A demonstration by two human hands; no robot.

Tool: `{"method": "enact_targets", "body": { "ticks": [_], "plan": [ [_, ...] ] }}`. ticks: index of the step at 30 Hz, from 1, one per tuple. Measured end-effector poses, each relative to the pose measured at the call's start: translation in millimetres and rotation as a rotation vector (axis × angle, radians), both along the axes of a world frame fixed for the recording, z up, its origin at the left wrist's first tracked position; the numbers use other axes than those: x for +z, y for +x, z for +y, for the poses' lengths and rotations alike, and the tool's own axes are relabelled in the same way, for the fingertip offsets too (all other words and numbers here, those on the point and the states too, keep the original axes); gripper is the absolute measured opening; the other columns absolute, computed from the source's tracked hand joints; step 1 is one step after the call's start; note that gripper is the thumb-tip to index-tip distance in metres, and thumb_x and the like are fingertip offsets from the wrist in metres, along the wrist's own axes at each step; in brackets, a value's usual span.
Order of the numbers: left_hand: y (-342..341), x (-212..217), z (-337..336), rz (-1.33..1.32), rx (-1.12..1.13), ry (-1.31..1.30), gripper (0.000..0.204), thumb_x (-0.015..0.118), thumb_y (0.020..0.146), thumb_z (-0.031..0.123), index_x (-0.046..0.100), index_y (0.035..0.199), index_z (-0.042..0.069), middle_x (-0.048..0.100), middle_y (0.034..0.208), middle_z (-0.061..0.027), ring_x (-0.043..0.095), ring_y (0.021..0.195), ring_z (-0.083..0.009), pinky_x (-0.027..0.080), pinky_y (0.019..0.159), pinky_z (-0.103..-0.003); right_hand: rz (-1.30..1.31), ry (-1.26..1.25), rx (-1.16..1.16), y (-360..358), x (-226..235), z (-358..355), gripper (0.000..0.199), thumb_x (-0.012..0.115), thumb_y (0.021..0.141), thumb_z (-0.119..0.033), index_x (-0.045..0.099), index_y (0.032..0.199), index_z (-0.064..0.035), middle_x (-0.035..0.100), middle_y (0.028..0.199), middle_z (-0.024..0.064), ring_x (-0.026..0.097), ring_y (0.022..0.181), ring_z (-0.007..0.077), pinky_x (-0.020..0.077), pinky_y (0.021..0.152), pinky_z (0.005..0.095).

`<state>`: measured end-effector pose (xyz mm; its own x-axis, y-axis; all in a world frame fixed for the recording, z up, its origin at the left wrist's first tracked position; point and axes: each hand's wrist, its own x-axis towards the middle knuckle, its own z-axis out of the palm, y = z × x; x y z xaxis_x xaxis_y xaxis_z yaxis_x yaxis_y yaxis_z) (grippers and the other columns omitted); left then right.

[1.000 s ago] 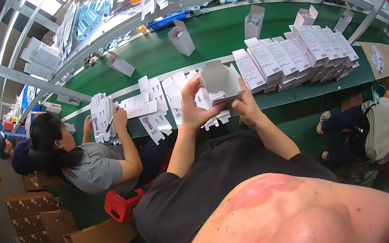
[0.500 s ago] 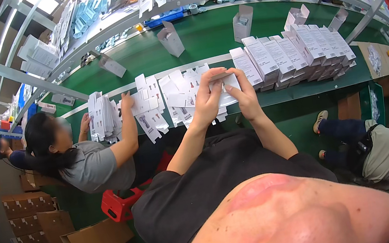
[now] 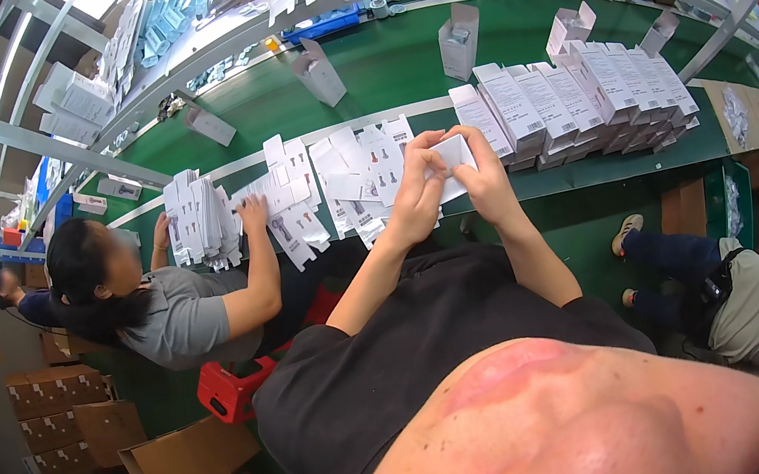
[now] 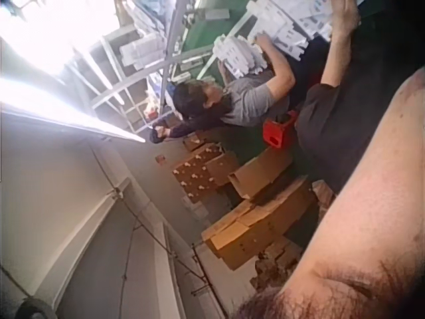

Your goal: The person folds flat cardboard blanks into boxes by hand and organizes the assembled boxes in rows on the table.

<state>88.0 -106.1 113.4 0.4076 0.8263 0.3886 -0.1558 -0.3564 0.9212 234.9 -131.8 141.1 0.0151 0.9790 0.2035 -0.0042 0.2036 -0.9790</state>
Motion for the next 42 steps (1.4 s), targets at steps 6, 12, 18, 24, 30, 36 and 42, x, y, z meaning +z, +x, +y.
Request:
{"method": "enact_targets", "body": {
  "ticks": [6, 12, 18, 24, 30, 36, 42],
  "plan": [
    [-1, 10, -8, -0.101, -0.032, 0.074, 0.053, 0.071, 0.080, 0.014, 0.053, 0.129, 0.009, 0.040, 0.147, -0.0175, 0.041, 0.133, -0.0338, 0.032, 0.111, -0.046, 0.122, 0.004, 0.049, 11, -12, -2, 0.049, 0.052, 0.081, -0.008, 0.050, 0.130, -0.0025, 0.055, 0.123, 0.0143, 0.051, 0.110, 0.0260, 0.0399, 0.096, 0.0336],
    [-18, -35, 10, 0.497, 0.140, 0.308, 0.070, 0.081, 0.067, 0.017, 0.053, 0.130, 0.007, 0.043, 0.147, -0.0173, 0.043, 0.133, -0.0353, 0.032, 0.114, -0.050, -0.093, 0.071, -0.124, 7, -1, -17, 0.057, 0.065, 0.080, -0.011, 0.049, 0.134, -0.0015, 0.056, 0.125, 0.0161, 0.053, 0.114, 0.0277, 0.0424, 0.099, 0.0362],
    [-4, -56, 5, 0.582, 0.473, 0.623, 0.073, 0.075, 0.072, 0.012, 0.049, 0.140, 0.009, 0.042, 0.150, -0.0178, 0.036, 0.141, -0.0389, 0.022, 0.119, -0.054, -0.730, 0.401, -0.317, 34, -22, -12, 0.054, 0.081, 0.073, -0.017, 0.062, 0.123, -0.0070, 0.055, 0.126, 0.0122, 0.060, 0.104, 0.0312, 0.0515, 0.086, 0.0362],
    [-47, -135, 42, 0.683, 0.511, 0.210, 0.039, 0.066, 0.082, 0.009, 0.064, 0.122, 0.008, 0.048, 0.143, -0.0192, 0.040, 0.137, -0.0376, 0.029, 0.115, -0.048, -1.113, 0.536, -0.870, 163, -65, 35, 0.035, 0.074, 0.082, -0.018, 0.067, 0.116, -0.0128, 0.055, 0.125, 0.0086, 0.057, 0.105, 0.0287, 0.0483, 0.091, 0.0373],
    [-87, -213, 46, 0.879, 0.528, 0.117, 0.047, 0.070, 0.080, 0.023, 0.063, 0.125, 0.009, 0.051, 0.140, -0.0206, 0.048, 0.129, -0.0374, 0.037, 0.109, -0.047, -1.254, 0.372, -0.982, 164, -48, 3, 0.036, 0.073, 0.078, -0.016, 0.066, 0.111, -0.0049, 0.055, 0.126, 0.0177, 0.052, 0.114, 0.0374, 0.0417, 0.100, 0.0447],
    [-66, -196, 15, 1.211, 0.355, 0.313, 0.073, 0.076, 0.078, 0.045, 0.053, 0.139, 0.011, 0.040, 0.149, -0.0227, 0.034, 0.141, -0.0403, 0.022, 0.116, -0.052, -0.983, 0.488, -0.851, 119, -97, -20, 0.027, 0.073, 0.082, -0.009, 0.069, 0.108, -0.0071, 0.056, 0.127, 0.0097, 0.053, 0.119, 0.0290, 0.0437, 0.101, 0.0362],
    [-70, -227, 49, 1.207, 0.604, 0.314, 0.087, 0.079, 0.073, 0.053, 0.049, 0.142, 0.007, 0.039, 0.150, -0.0226, 0.034, 0.142, -0.0383, 0.024, 0.115, -0.052, -0.707, 0.212, -0.376, 54, -117, -42, 0.024, 0.068, 0.085, -0.007, 0.068, 0.109, -0.0061, 0.058, 0.125, 0.0077, 0.056, 0.117, 0.0270, 0.0453, 0.099, 0.0349]
  ]
}}
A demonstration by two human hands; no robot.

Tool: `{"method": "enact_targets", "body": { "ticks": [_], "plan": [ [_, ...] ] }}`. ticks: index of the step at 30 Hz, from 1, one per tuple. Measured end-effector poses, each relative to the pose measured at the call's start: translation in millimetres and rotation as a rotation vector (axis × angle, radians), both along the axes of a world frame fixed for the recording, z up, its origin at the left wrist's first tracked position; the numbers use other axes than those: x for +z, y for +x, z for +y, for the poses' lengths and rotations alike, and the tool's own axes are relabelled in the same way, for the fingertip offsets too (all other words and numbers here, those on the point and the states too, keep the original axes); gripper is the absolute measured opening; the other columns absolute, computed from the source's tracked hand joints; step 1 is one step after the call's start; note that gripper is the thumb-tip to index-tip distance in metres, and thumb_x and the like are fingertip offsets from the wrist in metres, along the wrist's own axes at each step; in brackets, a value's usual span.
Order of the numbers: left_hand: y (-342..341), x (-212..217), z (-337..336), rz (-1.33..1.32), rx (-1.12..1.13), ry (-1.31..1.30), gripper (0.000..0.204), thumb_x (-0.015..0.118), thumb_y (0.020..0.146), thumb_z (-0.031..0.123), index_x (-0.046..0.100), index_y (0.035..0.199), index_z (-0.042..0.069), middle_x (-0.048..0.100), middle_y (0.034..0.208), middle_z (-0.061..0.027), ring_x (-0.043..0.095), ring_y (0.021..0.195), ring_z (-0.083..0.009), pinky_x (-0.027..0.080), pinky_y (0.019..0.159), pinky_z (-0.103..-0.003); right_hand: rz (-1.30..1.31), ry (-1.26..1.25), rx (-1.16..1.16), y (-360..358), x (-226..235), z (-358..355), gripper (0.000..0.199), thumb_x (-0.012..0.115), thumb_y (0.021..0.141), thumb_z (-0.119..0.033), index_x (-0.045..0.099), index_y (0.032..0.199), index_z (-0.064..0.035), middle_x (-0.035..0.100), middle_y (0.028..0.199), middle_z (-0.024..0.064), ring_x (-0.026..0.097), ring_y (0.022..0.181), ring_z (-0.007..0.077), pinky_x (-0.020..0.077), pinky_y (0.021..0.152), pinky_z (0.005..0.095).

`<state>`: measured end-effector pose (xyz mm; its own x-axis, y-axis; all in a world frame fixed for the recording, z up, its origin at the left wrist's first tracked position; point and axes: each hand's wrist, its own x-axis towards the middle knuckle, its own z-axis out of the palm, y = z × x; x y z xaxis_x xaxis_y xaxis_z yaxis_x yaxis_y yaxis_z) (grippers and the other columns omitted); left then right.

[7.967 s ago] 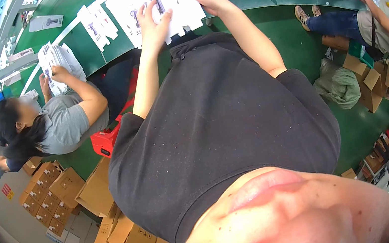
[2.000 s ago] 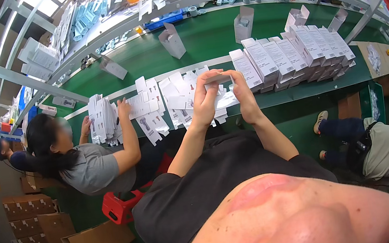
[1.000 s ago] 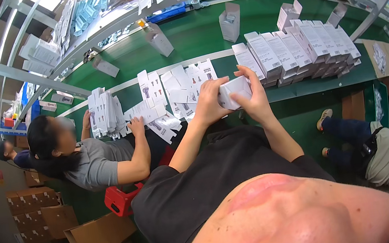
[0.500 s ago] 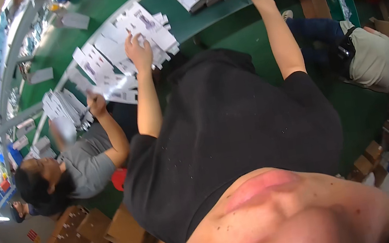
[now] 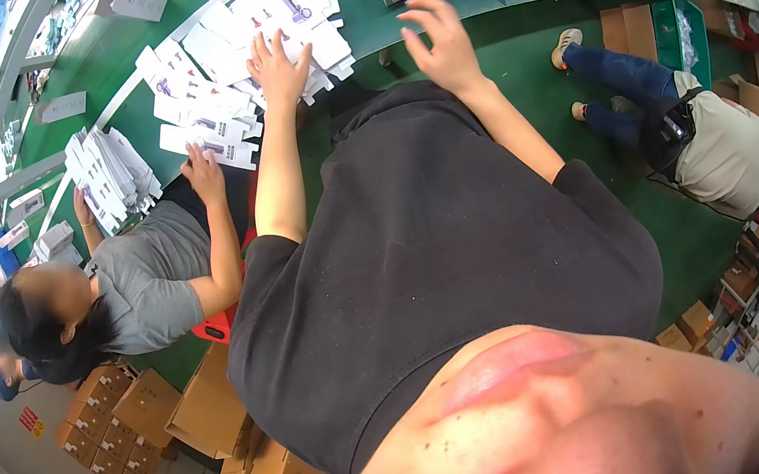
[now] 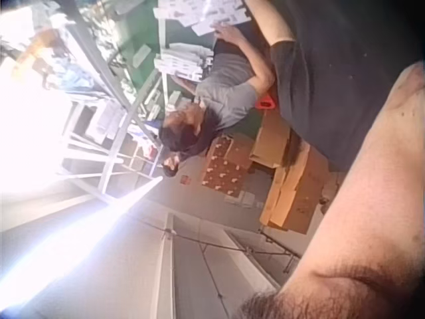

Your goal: The person folds flat cardboard blanks into boxes by hand and organizes the assembled boxes in rows on the table.

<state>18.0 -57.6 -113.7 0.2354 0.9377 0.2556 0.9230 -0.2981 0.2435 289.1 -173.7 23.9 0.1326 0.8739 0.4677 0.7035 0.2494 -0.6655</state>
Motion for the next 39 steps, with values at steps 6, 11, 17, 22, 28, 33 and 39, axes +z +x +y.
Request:
{"method": "enact_targets", "body": {
  "ticks": [6, 11, 17, 22, 28, 33, 39],
  "plan": [
    [31, 36, 32, -0.210, 0.522, -0.512, 0.085, 0.081, 0.074, 0.049, 0.050, 0.138, 0.003, 0.039, 0.150, -0.0210, 0.039, 0.138, -0.0366, 0.033, 0.110, -0.052, -0.058, -0.282, 0.316, -22, -29, 8, 0.026, 0.067, 0.087, -0.013, 0.066, 0.113, -0.0073, 0.059, 0.125, 0.0081, 0.058, 0.112, 0.0260, 0.0483, 0.094, 0.0347],
    [34, 42, 37, -0.147, 0.590, -0.601, 0.069, 0.080, 0.077, 0.038, 0.056, 0.127, -0.004, 0.055, 0.136, -0.0210, 0.058, 0.119, -0.0330, 0.047, 0.098, -0.046, 0.017, -0.413, 0.492, -37, -25, 10, 0.027, 0.065, 0.086, -0.014, 0.066, 0.112, -0.0057, 0.060, 0.122, 0.0120, 0.058, 0.111, 0.0307, 0.0485, 0.096, 0.0371],
    [-14, 18, 42, -0.706, 0.220, -0.459, 0.042, 0.073, 0.081, 0.021, 0.063, 0.113, -0.003, 0.070, 0.097, -0.0206, 0.068, 0.084, -0.0331, 0.054, 0.080, -0.038, 0.083, -0.416, 0.327, -36, -28, 25, 0.051, 0.073, 0.085, -0.019, 0.058, 0.131, -0.0040, 0.054, 0.135, 0.0133, 0.054, 0.122, 0.0305, 0.0430, 0.104, 0.0364],
    [-11, 122, -30, -0.761, -0.112, -0.677, 0.032, 0.059, 0.093, 0.014, 0.062, 0.121, 0.002, 0.068, 0.108, -0.0120, 0.063, 0.098, -0.0231, 0.049, 0.088, -0.033, 0.679, -0.361, 0.167, -30, -33, 33, 0.097, 0.088, 0.072, -0.031, 0.039, 0.148, 0.0025, 0.037, 0.154, 0.0238, 0.044, 0.137, 0.0348, 0.0396, 0.110, 0.0371],
    [8, 179, -70, -0.905, -0.045, -0.482, 0.038, 0.060, 0.093, 0.009, 0.058, 0.129, -0.001, 0.067, 0.111, -0.0135, 0.063, 0.097, -0.0204, 0.049, 0.087, -0.028, 0.663, -0.687, 0.562, -54, 30, 49, 0.051, 0.066, 0.088, -0.007, 0.054, 0.137, -0.0014, 0.045, 0.150, 0.0149, 0.040, 0.140, 0.0293, 0.0321, 0.114, 0.0345],
    [26, 206, -80, -1.334, 0.059, -0.375, 0.043, 0.061, 0.091, 0.006, 0.054, 0.133, -0.003, 0.065, 0.114, -0.0205, 0.063, 0.098, -0.0225, 0.050, 0.087, -0.030, -0.290, -0.003, 0.436, -81, 1, 63, 0.065, 0.068, 0.085, -0.011, 0.045, 0.146, -0.0070, 0.036, 0.153, 0.0181, 0.029, 0.144, 0.0413, 0.0264, 0.116, 0.0528],
    [-2, 192, -84, -1.341, 0.023, -0.645, 0.049, 0.061, 0.086, 0.001, 0.054, 0.134, -0.003, 0.062, 0.117, -0.0242, 0.063, 0.099, -0.0258, 0.052, 0.086, -0.031, -0.358, -0.096, 0.448, -72, 20, 66, 0.090, 0.081, 0.072, -0.025, 0.037, 0.151, -0.0113, 0.026, 0.158, 0.0199, 0.018, 0.147, 0.0473, 0.0185, 0.113, 0.0680]
  ]
}}
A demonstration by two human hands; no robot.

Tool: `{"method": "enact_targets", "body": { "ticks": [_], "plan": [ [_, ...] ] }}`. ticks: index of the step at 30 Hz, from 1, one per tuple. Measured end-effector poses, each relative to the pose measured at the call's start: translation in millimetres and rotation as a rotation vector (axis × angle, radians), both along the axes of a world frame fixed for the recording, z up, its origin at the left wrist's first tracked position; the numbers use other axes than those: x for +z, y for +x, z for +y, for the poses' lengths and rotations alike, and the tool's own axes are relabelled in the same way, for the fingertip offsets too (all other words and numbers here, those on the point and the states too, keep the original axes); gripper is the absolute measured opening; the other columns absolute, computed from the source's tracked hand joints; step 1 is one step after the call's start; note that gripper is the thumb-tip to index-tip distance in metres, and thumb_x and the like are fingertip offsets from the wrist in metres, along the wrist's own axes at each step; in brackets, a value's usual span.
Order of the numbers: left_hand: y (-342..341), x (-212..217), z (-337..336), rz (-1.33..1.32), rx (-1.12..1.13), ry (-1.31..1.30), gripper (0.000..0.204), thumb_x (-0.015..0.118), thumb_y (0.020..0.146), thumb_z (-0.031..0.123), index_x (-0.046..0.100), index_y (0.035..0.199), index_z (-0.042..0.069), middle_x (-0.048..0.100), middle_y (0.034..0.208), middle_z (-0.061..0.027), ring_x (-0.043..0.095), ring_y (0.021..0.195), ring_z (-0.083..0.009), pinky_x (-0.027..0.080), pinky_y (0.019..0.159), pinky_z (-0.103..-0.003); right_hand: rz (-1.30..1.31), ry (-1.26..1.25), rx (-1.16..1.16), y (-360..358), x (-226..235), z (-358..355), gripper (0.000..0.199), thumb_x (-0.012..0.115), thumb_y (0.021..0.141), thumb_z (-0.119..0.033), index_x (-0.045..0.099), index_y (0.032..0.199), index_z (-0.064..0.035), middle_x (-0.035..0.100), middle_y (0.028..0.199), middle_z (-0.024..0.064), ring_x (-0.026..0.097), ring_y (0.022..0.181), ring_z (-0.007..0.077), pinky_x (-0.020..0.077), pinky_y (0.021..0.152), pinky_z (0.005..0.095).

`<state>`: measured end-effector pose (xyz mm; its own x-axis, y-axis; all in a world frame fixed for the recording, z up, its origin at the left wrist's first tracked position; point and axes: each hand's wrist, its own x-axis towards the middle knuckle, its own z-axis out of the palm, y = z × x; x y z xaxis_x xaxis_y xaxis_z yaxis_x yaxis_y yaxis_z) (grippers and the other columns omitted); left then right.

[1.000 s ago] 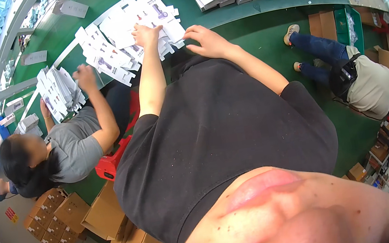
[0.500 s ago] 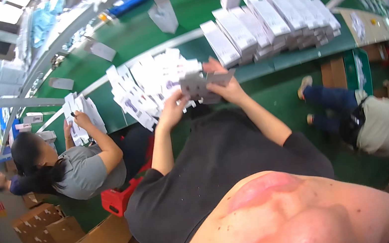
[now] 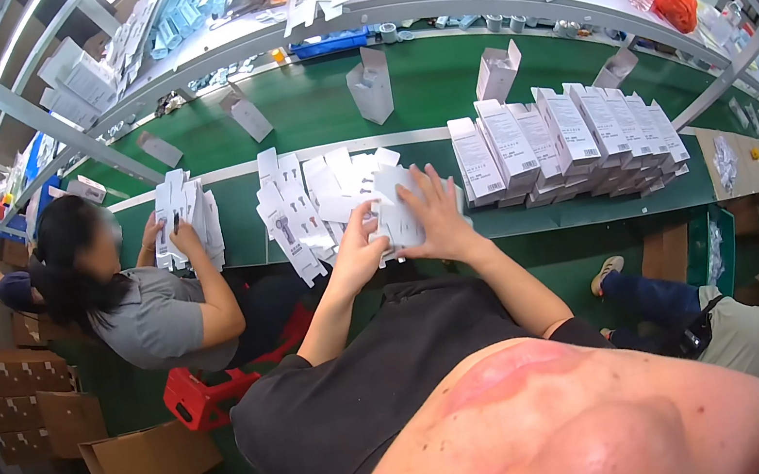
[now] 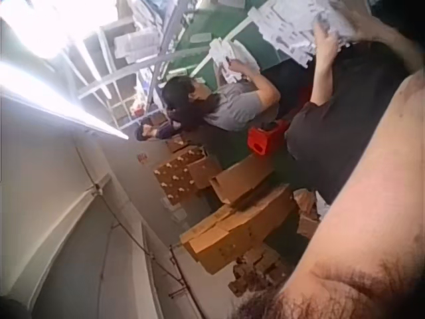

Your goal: The person folds flat cardboard blanks into boxes by hand and organizes the assembled boxes in rows on the table.

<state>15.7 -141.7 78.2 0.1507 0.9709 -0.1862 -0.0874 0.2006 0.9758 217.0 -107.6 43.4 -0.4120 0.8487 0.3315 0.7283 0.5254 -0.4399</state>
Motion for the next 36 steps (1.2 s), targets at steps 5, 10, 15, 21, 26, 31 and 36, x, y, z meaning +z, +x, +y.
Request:
{"method": "enact_targets", "body": {
  "ticks": [5, 10, 15, 21, 26, 31, 36],
  "plan": [
    [-17, 39, 14, 0.215, -0.202, -0.181, 0.050, 0.063, 0.082, 0.001, 0.056, 0.131, -0.003, 0.061, 0.120, -0.0236, 0.064, 0.099, -0.0261, 0.052, 0.084, -0.029, 0.104, -0.034, 0.184, 5, 14, 4, 0.111, 0.090, 0.056, -0.035, 0.036, 0.150, -0.0135, 0.030, 0.154, 0.0220, 0.026, 0.143, 0.0462, 0.0220, 0.114, 0.0657],
    [-14, 55, 20, 0.474, -0.052, -0.027, 0.048, 0.067, 0.079, 0.005, 0.060, 0.126, -0.001, 0.058, 0.126, -0.0219, 0.063, 0.102, -0.0275, 0.052, 0.086, -0.030, 0.436, -0.107, 0.322, 6, -13, 5, 0.119, 0.094, 0.048, -0.039, 0.036, 0.149, -0.0115, 0.039, 0.146, 0.0214, 0.041, 0.134, 0.0399, 0.0310, 0.112, 0.0545],
    [2, 59, 30, 0.053, 0.012, 0.429, 0.052, 0.074, 0.078, 0.012, 0.061, 0.128, 0.004, 0.056, 0.133, -0.0167, 0.061, 0.111, -0.0305, 0.050, 0.090, -0.036, 0.712, -0.268, 0.220, 16, 31, -4, 0.104, 0.089, 0.059, -0.037, 0.039, 0.145, -0.0071, 0.047, 0.139, 0.0171, 0.050, 0.123, 0.0317, 0.0383, 0.106, 0.0430],
    [20, 70, 26, -0.018, -0.177, 0.724, 0.052, 0.072, 0.081, 0.016, 0.058, 0.131, 0.007, 0.047, 0.144, -0.0161, 0.051, 0.128, -0.0322, 0.042, 0.104, -0.045, 1.113, -0.237, 0.346, 15, 84, -18, 0.070, 0.076, 0.078, -0.021, 0.045, 0.139, -0.0037, 0.055, 0.130, 0.0139, 0.056, 0.110, 0.0237, 0.0443, 0.096, 0.0338],
    [47, 74, 21, 0.254, -0.178, 0.860, 0.048, 0.064, 0.087, 0.014, 0.053, 0.133, 0.006, 0.044, 0.147, -0.0160, 0.044, 0.134, -0.0311, 0.033, 0.111, -0.045, 1.103, -0.461, 0.070, 17, 112, -31, 0.050, 0.059, 0.090, -0.014, 0.045, 0.137, -0.0025, 0.055, 0.130, 0.0138, 0.054, 0.111, 0.0231, 0.0416, 0.098, 0.0325],
    [73, 68, 20, -0.515, -0.020, 0.425, 0.043, 0.056, 0.090, 0.008, 0.051, 0.133, 0.005, 0.046, 0.144, -0.0157, 0.045, 0.132, -0.0297, 0.033, 0.112, -0.039, 1.150, -0.381, -0.036, 18, 105, -42, 0.042, 0.049, 0.095, -0.012, 0.047, 0.135, -0.0015, 0.055, 0.128, 0.0147, 0.052, 0.111, 0.0232, 0.0390, 0.100, 0.0325],
    [72, 53, 30, -0.219, -0.174, 0.280, 0.047, 0.053, 0.089, 0.004, 0.048, 0.136, 0.007, 0.046, 0.144, -0.0154, 0.043, 0.133, -0.0287, 0.030, 0.113, -0.038, 1.183, -0.183, -0.049, 4, 97, -39, 0.043, 0.047, 0.095, -0.019, 0.047, 0.135, -0.0025, 0.053, 0.129, 0.0124, 0.050, 0.113, 0.0221, 0.0345, 0.102, 0.0346]
  ]
}}
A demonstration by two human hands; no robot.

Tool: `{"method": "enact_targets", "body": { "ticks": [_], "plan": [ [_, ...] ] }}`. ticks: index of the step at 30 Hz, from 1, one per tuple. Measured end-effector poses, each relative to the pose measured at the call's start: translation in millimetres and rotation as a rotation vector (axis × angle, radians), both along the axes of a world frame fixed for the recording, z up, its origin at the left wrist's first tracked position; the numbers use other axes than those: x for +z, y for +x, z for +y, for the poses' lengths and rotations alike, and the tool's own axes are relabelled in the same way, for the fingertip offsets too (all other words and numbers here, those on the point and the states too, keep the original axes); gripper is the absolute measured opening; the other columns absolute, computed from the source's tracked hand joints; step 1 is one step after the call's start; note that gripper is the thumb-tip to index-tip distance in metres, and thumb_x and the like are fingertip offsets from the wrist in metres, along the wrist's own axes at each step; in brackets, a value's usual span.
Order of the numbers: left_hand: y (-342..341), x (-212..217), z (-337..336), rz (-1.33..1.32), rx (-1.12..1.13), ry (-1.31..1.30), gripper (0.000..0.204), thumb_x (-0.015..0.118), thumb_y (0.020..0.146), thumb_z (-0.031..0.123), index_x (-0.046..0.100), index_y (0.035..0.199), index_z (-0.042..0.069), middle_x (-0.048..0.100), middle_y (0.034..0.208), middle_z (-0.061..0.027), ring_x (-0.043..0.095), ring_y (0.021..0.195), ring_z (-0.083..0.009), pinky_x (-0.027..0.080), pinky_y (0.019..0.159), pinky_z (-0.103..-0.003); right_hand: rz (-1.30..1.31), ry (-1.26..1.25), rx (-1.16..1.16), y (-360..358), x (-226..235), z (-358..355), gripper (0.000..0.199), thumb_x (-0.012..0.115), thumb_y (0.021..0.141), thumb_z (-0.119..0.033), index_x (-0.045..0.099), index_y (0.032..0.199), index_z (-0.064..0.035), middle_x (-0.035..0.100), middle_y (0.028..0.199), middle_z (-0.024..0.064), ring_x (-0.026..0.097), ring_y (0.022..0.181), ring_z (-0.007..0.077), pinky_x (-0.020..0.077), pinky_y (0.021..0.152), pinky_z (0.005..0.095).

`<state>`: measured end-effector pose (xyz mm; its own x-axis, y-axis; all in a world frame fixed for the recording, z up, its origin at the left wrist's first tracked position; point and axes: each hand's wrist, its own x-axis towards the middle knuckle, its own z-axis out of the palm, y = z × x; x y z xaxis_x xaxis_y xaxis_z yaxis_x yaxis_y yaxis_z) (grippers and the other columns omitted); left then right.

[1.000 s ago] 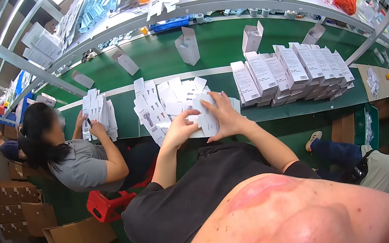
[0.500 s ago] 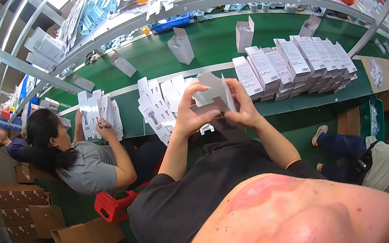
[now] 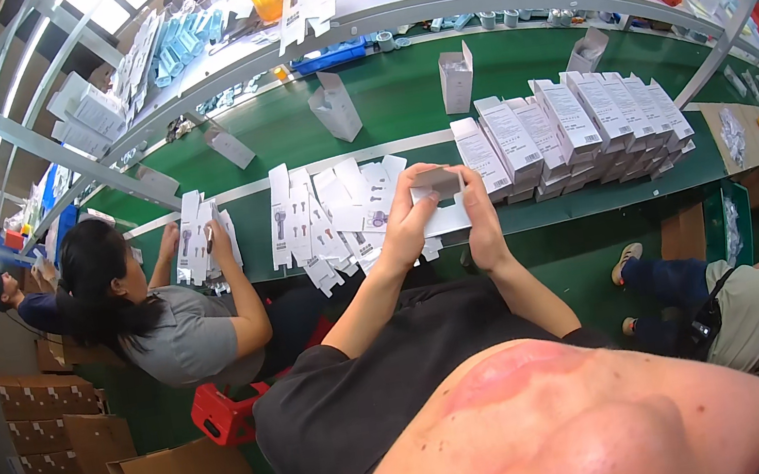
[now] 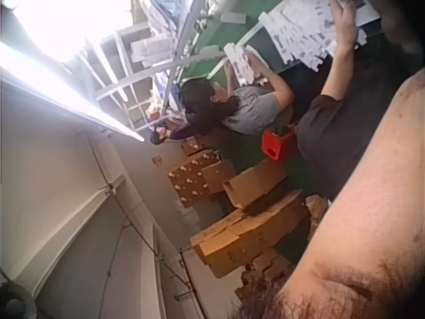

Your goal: The person folds flat cardboard blanks into boxes by hand and organizes the assembled boxes in rows on the table.

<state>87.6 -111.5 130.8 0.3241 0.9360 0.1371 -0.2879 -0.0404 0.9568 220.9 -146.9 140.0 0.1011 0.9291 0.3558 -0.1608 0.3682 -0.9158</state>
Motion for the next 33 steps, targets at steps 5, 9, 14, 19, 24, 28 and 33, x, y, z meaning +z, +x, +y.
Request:
{"method": "enact_targets", "body": {
  "ticks": [5, 9, 14, 19, 24, 28, 33],
  "plan": [
    [3, 0, 1, 0.048, -0.039, 0.285, 0.044, 0.051, 0.088, 0.003, 0.051, 0.131, 0.006, 0.043, 0.147, -0.0154, 0.039, 0.135, -0.0302, 0.029, 0.113, -0.041, -0.125, -0.143, 0.003, 8, -1, 3, 0.042, 0.045, 0.092, -0.015, 0.049, 0.132, -0.0018, 0.054, 0.127, 0.0119, 0.051, 0.110, 0.0225, 0.0362, 0.100, 0.0329],
    [-2, -11, -1, 0.132, -0.062, 0.495, 0.036, 0.050, 0.087, 0.002, 0.054, 0.123, 0.005, 0.040, 0.149, -0.0156, 0.037, 0.135, -0.0315, 0.028, 0.113, -0.041, -0.020, -0.080, 0.060, 16, -14, 6, 0.044, 0.045, 0.087, -0.010, 0.049, 0.130, -0.0016, 0.056, 0.124, 0.0122, 0.052, 0.107, 0.0233, 0.0383, 0.098, 0.0313],
    [0, -25, -5, 0.125, -0.089, 0.388, 0.021, 0.050, 0.087, 0.002, 0.054, 0.107, 0.005, 0.037, 0.150, -0.0167, 0.036, 0.135, -0.0336, 0.028, 0.113, -0.042, -0.204, -0.112, -0.012, 14, -6, 1, 0.047, 0.045, 0.082, -0.005, 0.051, 0.129, -0.0016, 0.057, 0.121, 0.0134, 0.053, 0.106, 0.0240, 0.0406, 0.096, 0.0304],
    [5, -42, -8, -0.001, -0.046, 0.258, 0.039, 0.061, 0.084, 0.010, 0.053, 0.122, 0.007, 0.041, 0.148, -0.0174, 0.041, 0.132, -0.0329, 0.030, 0.113, -0.042, -0.232, -0.146, -0.009, 20, -12, 1, 0.044, 0.048, 0.084, -0.005, 0.052, 0.128, -0.0012, 0.058, 0.120, 0.0144, 0.054, 0.105, 0.0238, 0.0416, 0.096, 0.0308],
    [-12, -40, -11, 0.413, 0.034, 0.431, 0.070, 0.080, 0.071, 0.013, 0.053, 0.135, 0.009, 0.050, 0.141, -0.0158, 0.050, 0.127, -0.0337, 0.033, 0.114, -0.043, -0.380, -0.099, -0.067, 22, 4, -14, 0.049, 0.067, 0.083, -0.012, 0.053, 0.129, -0.0029, 0.059, 0.122, 0.0131, 0.056, 0.109, 0.0251, 0.0446, 0.096, 0.0326],
    [-12, -54, -5, 0.823, 0.267, 0.931, 0.061, 0.078, 0.071, 0.008, 0.059, 0.129, 0.010, 0.056, 0.135, -0.0132, 0.056, 0.119, -0.0306, 0.043, 0.105, -0.041, -0.867, 0.057, -0.145, 44, -17, -9, 0.052, 0.080, 0.076, -0.017, 0.061, 0.123, -0.0053, 0.059, 0.126, 0.0110, 0.060, 0.109, 0.0281, 0.0495, 0.093, 0.0345],
    [-34, -32, 3, 0.656, 0.368, 0.688, 0.037, 0.071, 0.080, 0.000, 0.066, 0.116, 0.005, 0.065, 0.121, -0.0115, 0.061, 0.110, -0.0246, 0.049, 0.095, -0.035, -0.931, 0.129, -0.600, 118, -16, 17, 0.033, 0.074, 0.077, -0.011, 0.066, 0.108, -0.0042, 0.056, 0.125, 0.0166, 0.053, 0.115, 0.0396, 0.0405, 0.103, 0.0467]
  ]
}}
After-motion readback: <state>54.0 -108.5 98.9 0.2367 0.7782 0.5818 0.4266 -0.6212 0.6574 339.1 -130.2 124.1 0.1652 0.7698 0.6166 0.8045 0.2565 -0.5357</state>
